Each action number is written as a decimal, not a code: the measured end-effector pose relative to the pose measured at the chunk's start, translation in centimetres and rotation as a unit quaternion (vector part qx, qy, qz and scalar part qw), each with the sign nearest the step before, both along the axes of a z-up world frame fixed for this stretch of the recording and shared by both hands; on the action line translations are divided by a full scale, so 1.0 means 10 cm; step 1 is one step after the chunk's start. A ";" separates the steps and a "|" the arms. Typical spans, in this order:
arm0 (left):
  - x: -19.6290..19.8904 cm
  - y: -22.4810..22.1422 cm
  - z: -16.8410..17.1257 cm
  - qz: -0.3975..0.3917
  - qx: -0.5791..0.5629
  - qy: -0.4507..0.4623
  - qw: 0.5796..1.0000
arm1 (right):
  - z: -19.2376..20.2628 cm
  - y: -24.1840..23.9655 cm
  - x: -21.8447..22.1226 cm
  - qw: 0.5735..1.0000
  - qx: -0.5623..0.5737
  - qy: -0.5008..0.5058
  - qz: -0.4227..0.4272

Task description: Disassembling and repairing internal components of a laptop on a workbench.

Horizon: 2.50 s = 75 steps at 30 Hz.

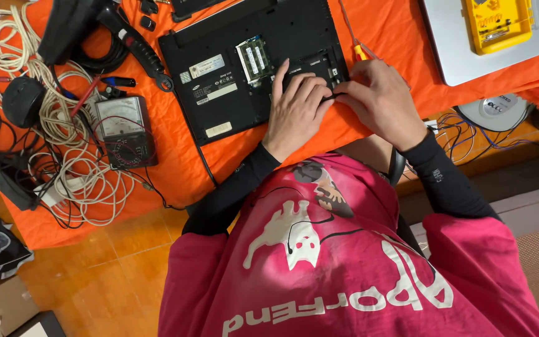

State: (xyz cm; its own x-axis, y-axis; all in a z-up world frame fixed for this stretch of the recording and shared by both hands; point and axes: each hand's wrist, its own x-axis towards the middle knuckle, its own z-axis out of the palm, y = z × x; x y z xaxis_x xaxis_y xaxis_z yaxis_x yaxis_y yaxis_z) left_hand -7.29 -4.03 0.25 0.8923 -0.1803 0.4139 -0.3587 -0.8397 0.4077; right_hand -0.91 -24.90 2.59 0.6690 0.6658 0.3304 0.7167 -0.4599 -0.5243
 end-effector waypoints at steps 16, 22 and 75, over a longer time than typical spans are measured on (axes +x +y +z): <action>-0.04 0.09 -0.08 0.009 0.028 0.031 0.999 | -0.07 0.05 0.08 0.949 -0.162 -0.262 0.065; -0.06 0.10 -0.08 0.006 0.021 0.021 1.000 | -0.08 -0.15 0.09 0.992 -0.039 -0.117 0.011; -0.87 0.81 -0.04 0.403 -0.023 0.020 0.915 | -0.12 0.01 -0.32 0.995 0.000 -0.070 -0.076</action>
State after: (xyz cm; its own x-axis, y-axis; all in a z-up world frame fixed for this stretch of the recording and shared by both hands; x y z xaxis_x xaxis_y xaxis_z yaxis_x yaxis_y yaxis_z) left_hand -15.97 4.11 -0.18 0.7422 0.5599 0.3682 0.3853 -0.8061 0.4492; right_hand -4.08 -24.83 1.42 0.7088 0.5614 0.4271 0.7054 -0.5684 -0.4234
